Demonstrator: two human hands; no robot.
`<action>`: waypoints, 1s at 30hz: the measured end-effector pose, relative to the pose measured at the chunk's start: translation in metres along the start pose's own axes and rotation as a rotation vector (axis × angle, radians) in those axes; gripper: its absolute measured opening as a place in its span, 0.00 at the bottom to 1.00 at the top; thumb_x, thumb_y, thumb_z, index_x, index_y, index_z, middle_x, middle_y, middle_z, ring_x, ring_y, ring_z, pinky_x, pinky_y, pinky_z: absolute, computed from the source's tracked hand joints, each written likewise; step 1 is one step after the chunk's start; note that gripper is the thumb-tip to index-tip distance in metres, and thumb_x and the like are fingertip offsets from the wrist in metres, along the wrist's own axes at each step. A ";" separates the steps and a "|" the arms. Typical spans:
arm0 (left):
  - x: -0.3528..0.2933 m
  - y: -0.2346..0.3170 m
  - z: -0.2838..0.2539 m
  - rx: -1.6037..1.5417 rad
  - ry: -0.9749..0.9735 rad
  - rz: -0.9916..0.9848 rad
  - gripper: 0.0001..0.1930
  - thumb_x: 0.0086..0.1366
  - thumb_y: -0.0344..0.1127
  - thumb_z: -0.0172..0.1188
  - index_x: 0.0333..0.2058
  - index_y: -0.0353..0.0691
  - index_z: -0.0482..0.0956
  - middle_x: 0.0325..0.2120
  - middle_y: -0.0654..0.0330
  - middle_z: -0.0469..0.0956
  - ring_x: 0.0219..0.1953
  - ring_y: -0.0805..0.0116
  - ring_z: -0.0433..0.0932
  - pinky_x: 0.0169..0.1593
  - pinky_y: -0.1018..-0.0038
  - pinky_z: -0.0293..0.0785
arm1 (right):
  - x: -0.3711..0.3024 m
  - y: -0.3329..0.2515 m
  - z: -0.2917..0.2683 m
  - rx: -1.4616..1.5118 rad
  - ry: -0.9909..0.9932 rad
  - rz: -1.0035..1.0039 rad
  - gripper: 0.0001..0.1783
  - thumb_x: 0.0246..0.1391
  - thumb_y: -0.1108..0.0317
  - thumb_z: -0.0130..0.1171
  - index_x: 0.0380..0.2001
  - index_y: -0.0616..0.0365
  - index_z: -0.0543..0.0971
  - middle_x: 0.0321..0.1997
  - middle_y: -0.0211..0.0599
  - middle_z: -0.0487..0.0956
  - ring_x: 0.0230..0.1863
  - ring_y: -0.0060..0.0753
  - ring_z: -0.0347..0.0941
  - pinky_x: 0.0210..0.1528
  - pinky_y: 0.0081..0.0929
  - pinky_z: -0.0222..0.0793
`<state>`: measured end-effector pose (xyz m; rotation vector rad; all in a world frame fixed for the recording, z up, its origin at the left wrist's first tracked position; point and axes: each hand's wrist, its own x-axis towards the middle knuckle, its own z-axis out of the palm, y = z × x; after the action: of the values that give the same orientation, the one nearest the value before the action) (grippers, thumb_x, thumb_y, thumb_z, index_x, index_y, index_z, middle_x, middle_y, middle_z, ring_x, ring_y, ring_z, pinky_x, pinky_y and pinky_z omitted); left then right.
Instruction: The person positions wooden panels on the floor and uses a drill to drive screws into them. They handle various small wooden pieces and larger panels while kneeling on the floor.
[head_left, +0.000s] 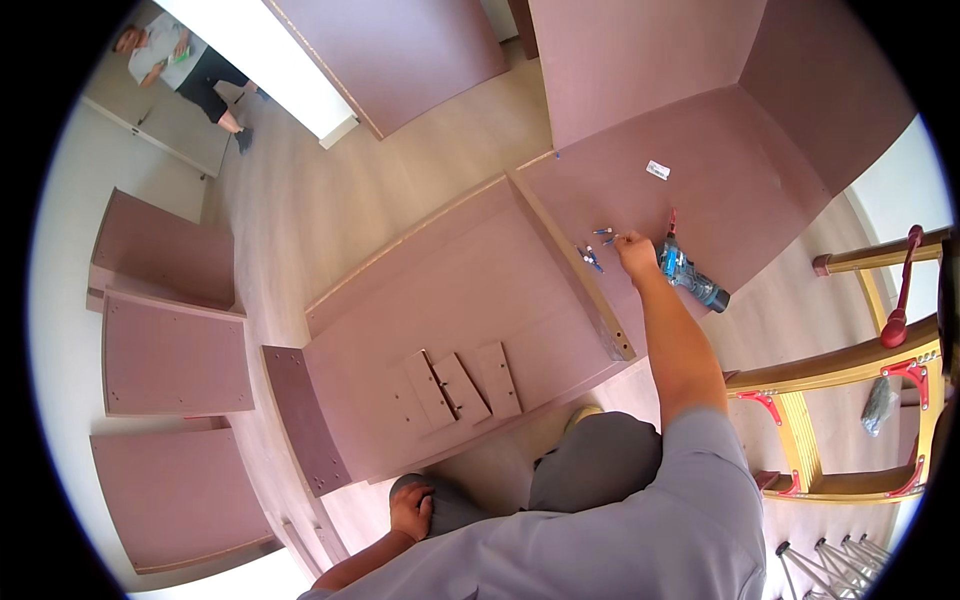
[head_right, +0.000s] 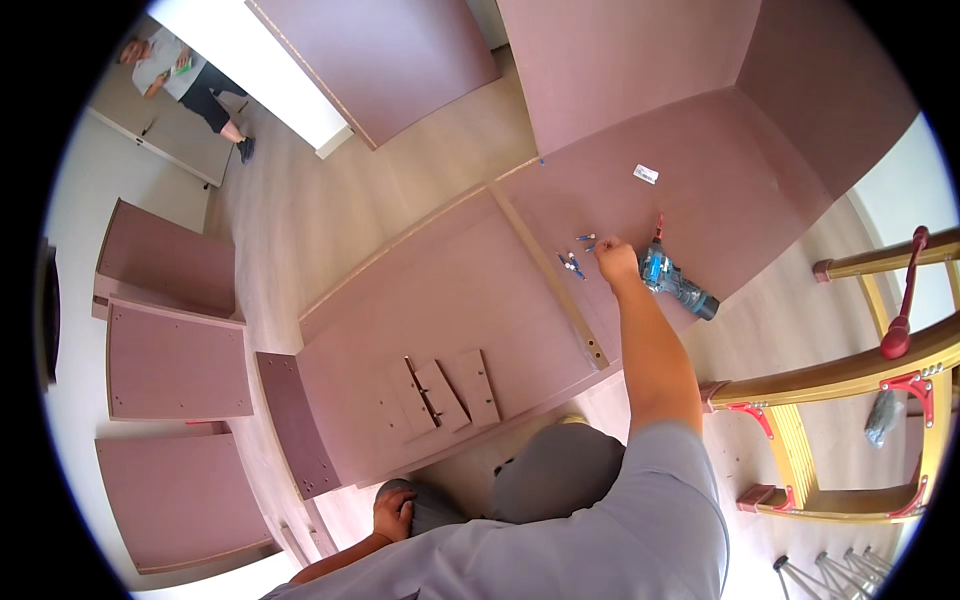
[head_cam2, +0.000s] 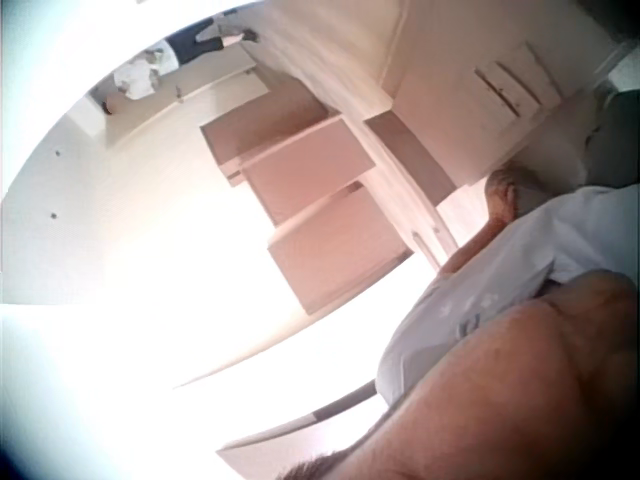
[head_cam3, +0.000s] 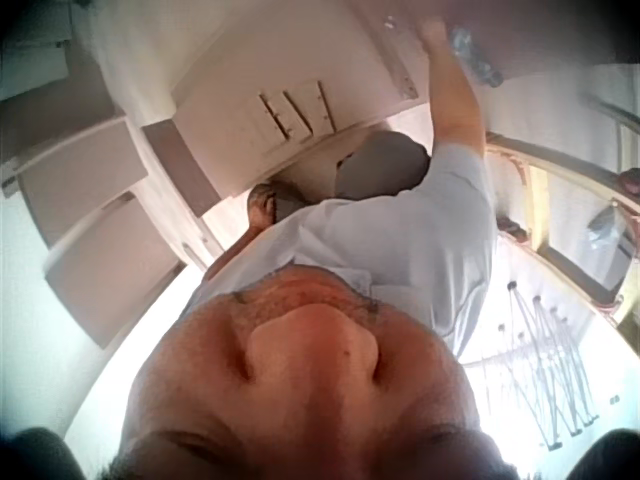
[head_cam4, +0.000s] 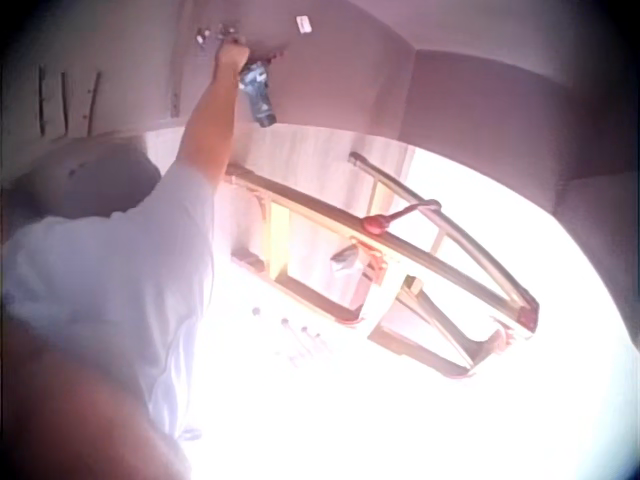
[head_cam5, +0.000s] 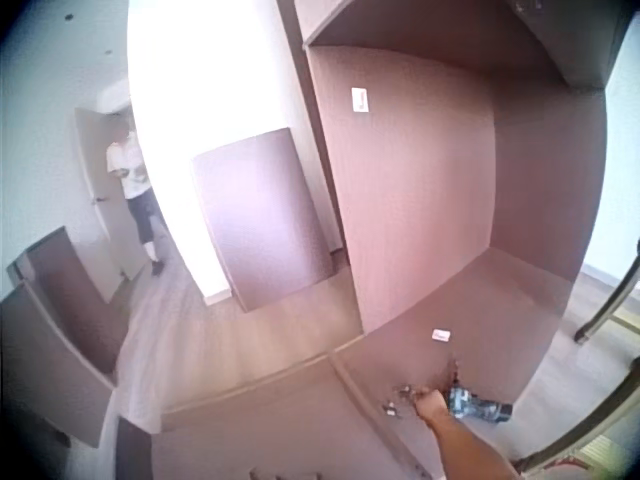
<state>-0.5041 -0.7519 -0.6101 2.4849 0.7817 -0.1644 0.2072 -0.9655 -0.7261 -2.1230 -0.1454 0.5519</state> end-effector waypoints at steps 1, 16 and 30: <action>0.001 0.002 -0.001 0.000 -0.006 -0.005 0.13 0.65 0.38 0.60 0.44 0.42 0.87 0.49 0.52 0.84 0.57 0.48 0.78 0.64 0.53 0.71 | 0.002 -0.007 0.003 -0.327 0.077 -0.050 0.18 0.63 0.64 0.55 0.54 0.55 0.80 0.52 0.50 0.87 0.45 0.50 0.87 0.44 0.48 0.82; 0.067 0.059 -0.012 -0.436 -0.109 -0.333 0.17 0.75 0.44 0.57 0.52 0.39 0.85 0.46 0.50 0.86 0.55 0.59 0.83 0.59 0.64 0.76 | -0.096 -0.093 -0.031 0.231 -0.159 -0.336 0.12 0.62 0.62 0.62 0.42 0.58 0.83 0.40 0.46 0.86 0.38 0.42 0.82 0.44 0.38 0.77; 0.207 0.154 0.011 -2.245 -0.686 -0.287 0.18 0.80 0.48 0.52 0.55 0.40 0.78 0.46 0.55 0.82 0.46 0.60 0.83 0.51 0.63 0.84 | -0.220 -0.200 -0.031 -0.236 -0.058 -1.117 0.20 0.58 0.60 0.71 0.52 0.53 0.84 0.58 0.44 0.83 0.60 0.53 0.78 0.63 0.48 0.74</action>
<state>-0.2460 -0.7610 -0.6048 0.1379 0.3942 -0.0910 0.0449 -0.9399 -0.4760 -1.8627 -1.3685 -0.0886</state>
